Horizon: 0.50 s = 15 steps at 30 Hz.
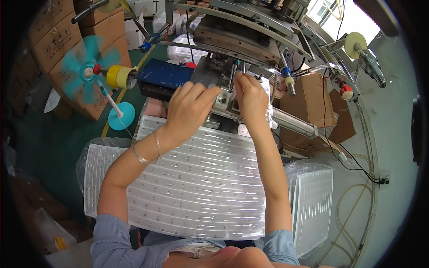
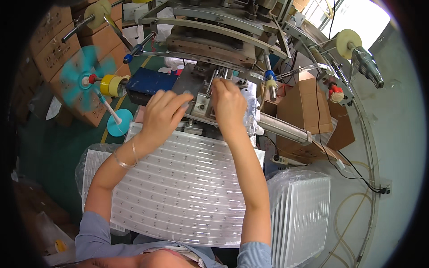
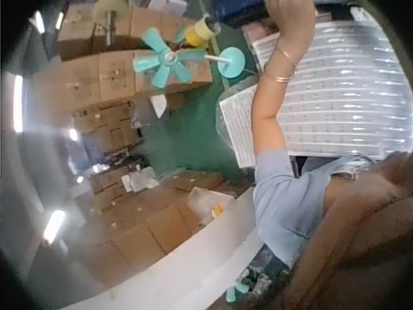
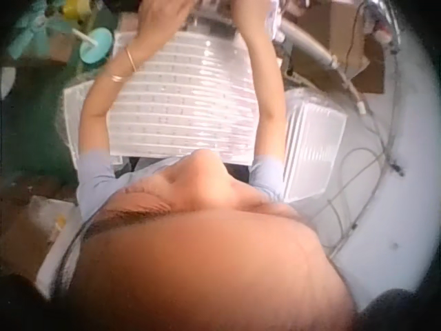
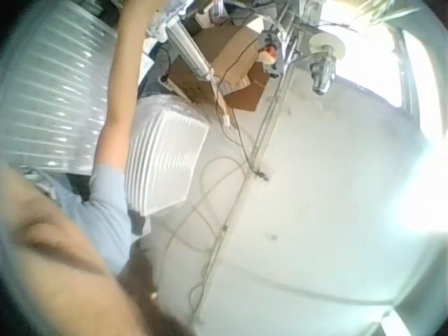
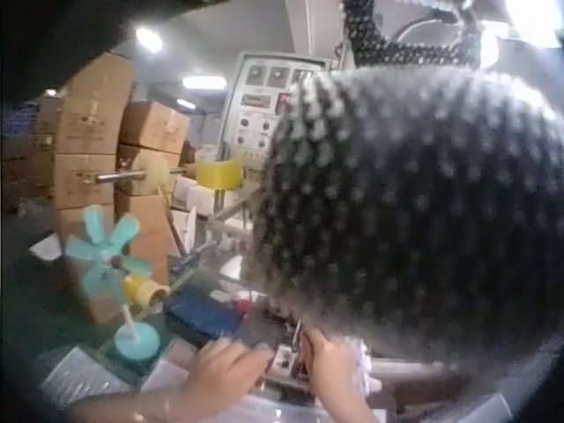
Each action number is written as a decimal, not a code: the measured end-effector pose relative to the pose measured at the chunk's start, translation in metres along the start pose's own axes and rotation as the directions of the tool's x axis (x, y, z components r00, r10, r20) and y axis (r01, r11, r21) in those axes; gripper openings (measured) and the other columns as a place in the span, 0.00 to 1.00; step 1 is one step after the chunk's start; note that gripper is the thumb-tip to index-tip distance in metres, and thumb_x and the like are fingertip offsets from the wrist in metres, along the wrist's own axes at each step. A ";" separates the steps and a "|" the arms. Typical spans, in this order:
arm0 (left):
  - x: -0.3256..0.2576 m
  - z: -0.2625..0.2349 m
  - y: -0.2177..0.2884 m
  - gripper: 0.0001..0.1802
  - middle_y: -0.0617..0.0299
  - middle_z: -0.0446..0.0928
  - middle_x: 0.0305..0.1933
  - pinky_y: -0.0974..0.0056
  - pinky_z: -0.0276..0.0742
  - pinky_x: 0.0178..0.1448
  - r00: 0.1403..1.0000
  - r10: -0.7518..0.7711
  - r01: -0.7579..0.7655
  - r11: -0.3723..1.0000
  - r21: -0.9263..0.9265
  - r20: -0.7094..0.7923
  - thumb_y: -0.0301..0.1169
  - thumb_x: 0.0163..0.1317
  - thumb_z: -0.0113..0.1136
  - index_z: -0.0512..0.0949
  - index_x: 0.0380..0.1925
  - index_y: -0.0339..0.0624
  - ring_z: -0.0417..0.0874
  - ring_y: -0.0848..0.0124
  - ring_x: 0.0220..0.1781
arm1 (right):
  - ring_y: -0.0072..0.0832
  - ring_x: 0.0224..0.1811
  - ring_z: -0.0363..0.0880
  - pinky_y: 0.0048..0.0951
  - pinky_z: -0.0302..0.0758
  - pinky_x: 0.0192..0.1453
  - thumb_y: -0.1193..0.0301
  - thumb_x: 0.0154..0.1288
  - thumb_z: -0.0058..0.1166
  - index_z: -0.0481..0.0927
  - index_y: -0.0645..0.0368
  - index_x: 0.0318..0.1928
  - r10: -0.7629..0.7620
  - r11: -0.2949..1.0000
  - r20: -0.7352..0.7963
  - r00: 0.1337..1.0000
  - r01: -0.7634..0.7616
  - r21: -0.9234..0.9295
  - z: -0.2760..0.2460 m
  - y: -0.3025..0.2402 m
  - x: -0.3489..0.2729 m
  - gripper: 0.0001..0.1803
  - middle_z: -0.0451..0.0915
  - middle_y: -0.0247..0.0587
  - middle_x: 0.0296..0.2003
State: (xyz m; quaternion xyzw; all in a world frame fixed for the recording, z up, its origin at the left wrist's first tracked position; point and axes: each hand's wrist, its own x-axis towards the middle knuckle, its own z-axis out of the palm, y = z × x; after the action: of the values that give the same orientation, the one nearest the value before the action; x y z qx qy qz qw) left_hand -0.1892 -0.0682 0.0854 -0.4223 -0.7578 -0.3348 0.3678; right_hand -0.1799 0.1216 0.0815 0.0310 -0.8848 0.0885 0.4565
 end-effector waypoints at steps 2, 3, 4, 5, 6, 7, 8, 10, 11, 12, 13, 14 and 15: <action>-0.012 -0.023 0.004 0.13 0.62 0.72 0.25 0.63 0.68 0.33 0.996 -0.070 0.074 0.994 -0.080 0.054 0.25 0.52 0.65 0.78 0.39 0.42 0.71 0.65 0.29 | 0.36 0.32 0.81 0.33 0.77 0.34 0.66 0.60 0.58 0.83 0.55 0.36 0.050 0.999 0.016 0.999 -0.050 0.005 0.001 -0.001 0.005 0.08 0.83 0.34 0.37; -0.019 -0.032 0.005 0.12 0.61 0.73 0.26 0.64 0.68 0.34 0.989 -0.124 0.134 0.982 -0.136 0.082 0.25 0.53 0.64 0.78 0.39 0.42 0.72 0.65 0.30 | 0.35 0.31 0.81 0.34 0.77 0.34 0.65 0.60 0.58 0.83 0.55 0.36 0.072 0.997 0.022 0.997 -0.072 0.009 0.000 -0.003 0.007 0.08 0.83 0.33 0.37; -0.026 -0.038 0.007 0.12 0.60 0.73 0.27 0.66 0.69 0.35 0.979 -0.172 0.192 0.960 -0.201 0.113 0.26 0.53 0.64 0.78 0.39 0.41 0.73 0.65 0.31 | 0.41 0.41 0.80 0.36 0.77 0.43 0.69 0.56 0.60 0.81 0.55 0.43 0.161 0.984 0.190 0.969 -0.172 0.046 -0.007 -0.003 0.007 0.13 0.81 0.42 0.44; -0.031 -0.044 0.009 0.12 0.59 0.74 0.29 0.67 0.70 0.36 0.965 -0.216 0.249 0.931 -0.266 0.149 0.26 0.54 0.64 0.78 0.39 0.41 0.74 0.65 0.32 | 0.43 0.45 0.79 0.37 0.76 0.46 0.68 0.57 0.59 0.80 0.55 0.46 0.134 0.985 0.157 0.978 -0.149 0.089 -0.011 -0.002 0.005 0.15 0.79 0.45 0.47; -0.034 -0.050 0.011 0.11 0.59 0.75 0.31 0.66 0.70 0.35 0.968 -0.209 0.241 0.929 -0.280 0.140 0.26 0.55 0.63 0.77 0.39 0.41 0.74 0.66 0.31 | 0.45 0.48 0.77 0.38 0.75 0.49 0.67 0.58 0.59 0.78 0.55 0.49 0.109 0.984 0.122 0.986 -0.125 0.128 -0.015 0.000 0.002 0.18 0.77 0.47 0.49; -0.041 -0.056 0.016 0.11 0.60 0.76 0.33 0.66 0.70 0.34 0.967 -0.207 0.244 0.922 -0.301 0.149 0.27 0.55 0.63 0.77 0.40 0.41 0.75 0.66 0.31 | 0.47 0.51 0.76 0.39 0.74 0.52 0.67 0.58 0.59 0.77 0.55 0.52 0.100 0.980 0.100 0.990 -0.115 0.162 -0.019 0.004 -0.010 0.20 0.76 0.50 0.52; -0.045 -0.063 0.019 0.11 0.60 0.77 0.35 0.65 0.71 0.32 0.966 -0.203 0.246 0.914 -0.324 0.159 0.27 0.56 0.62 0.76 0.40 0.41 0.76 0.66 0.30 | 0.51 0.57 0.70 0.40 0.69 0.59 0.64 0.61 0.58 0.72 0.57 0.57 0.110 0.963 0.115 0.987 -0.134 0.232 -0.026 0.011 -0.023 0.25 0.71 0.55 0.57; -0.061 -0.078 0.017 0.10 0.60 0.77 0.36 0.67 0.71 0.35 0.910 -0.307 0.399 0.831 -0.388 0.279 0.27 0.59 0.59 0.75 0.41 0.40 0.77 0.69 0.33 | 0.48 0.54 0.73 0.38 0.70 0.57 0.64 0.62 0.56 0.72 0.59 0.55 0.104 0.970 0.108 0.989 -0.125 0.210 -0.057 0.016 -0.047 0.23 0.74 0.51 0.53; -0.074 -0.089 0.019 0.10 0.60 0.77 0.37 0.68 0.72 0.36 0.862 -0.362 0.491 0.771 -0.405 0.356 0.27 0.60 0.58 0.75 0.41 0.40 0.77 0.71 0.34 | 0.46 0.53 0.74 0.37 0.70 0.56 0.64 0.63 0.56 0.73 0.59 0.55 0.127 0.962 0.164 0.978 -0.162 0.222 -0.077 0.013 -0.062 0.22 0.76 0.50 0.51; -0.076 -0.092 0.021 0.09 0.61 0.77 0.37 0.69 0.72 0.38 0.825 -0.382 0.552 0.699 -0.454 0.416 0.28 0.62 0.54 0.74 0.42 0.39 0.77 0.73 0.36 | 0.43 0.48 0.77 0.36 0.72 0.52 0.64 0.63 0.56 0.76 0.61 0.51 0.219 0.955 0.217 0.951 -0.255 0.152 -0.099 0.018 -0.080 0.19 0.79 0.47 0.45; -0.083 -0.098 0.023 0.09 0.61 0.76 0.37 0.70 0.72 0.39 0.794 -0.400 0.601 0.629 -0.493 0.458 0.28 0.64 0.51 0.73 0.42 0.39 0.76 0.75 0.38 | 0.41 0.43 0.79 0.34 0.73 0.48 0.64 0.63 0.56 0.78 0.60 0.47 0.348 0.910 0.246 0.904 -0.390 0.144 -0.117 0.021 -0.103 0.16 0.80 0.45 0.41; -0.094 -0.106 0.022 0.09 0.62 0.76 0.37 0.71 0.71 0.41 0.790 -0.412 0.611 0.598 -0.519 0.455 0.29 0.65 0.49 0.73 0.42 0.39 0.76 0.76 0.38 | 0.41 0.42 0.79 0.34 0.73 0.46 0.63 0.63 0.56 0.79 0.59 0.46 0.432 0.871 0.330 0.839 -0.483 0.089 -0.135 0.024 -0.128 0.16 0.80 0.45 0.40; -0.106 -0.113 0.016 0.09 0.62 0.76 0.37 0.72 0.71 0.42 0.790 -0.426 0.612 0.571 -0.546 0.440 0.30 0.66 0.48 0.73 0.42 0.40 0.76 0.76 0.39 | 0.40 0.41 0.79 0.34 0.73 0.45 0.63 0.64 0.55 0.79 0.58 0.46 0.502 0.828 0.400 0.767 -0.559 0.032 -0.154 0.028 -0.151 0.15 0.80 0.44 0.40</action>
State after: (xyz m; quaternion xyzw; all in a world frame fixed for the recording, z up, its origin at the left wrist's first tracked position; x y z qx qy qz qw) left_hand -0.1048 -0.1957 0.0565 -0.3204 -0.7184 -0.6169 -0.0260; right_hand 0.0273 0.1734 0.0424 -0.1706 -0.9182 0.2723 0.2315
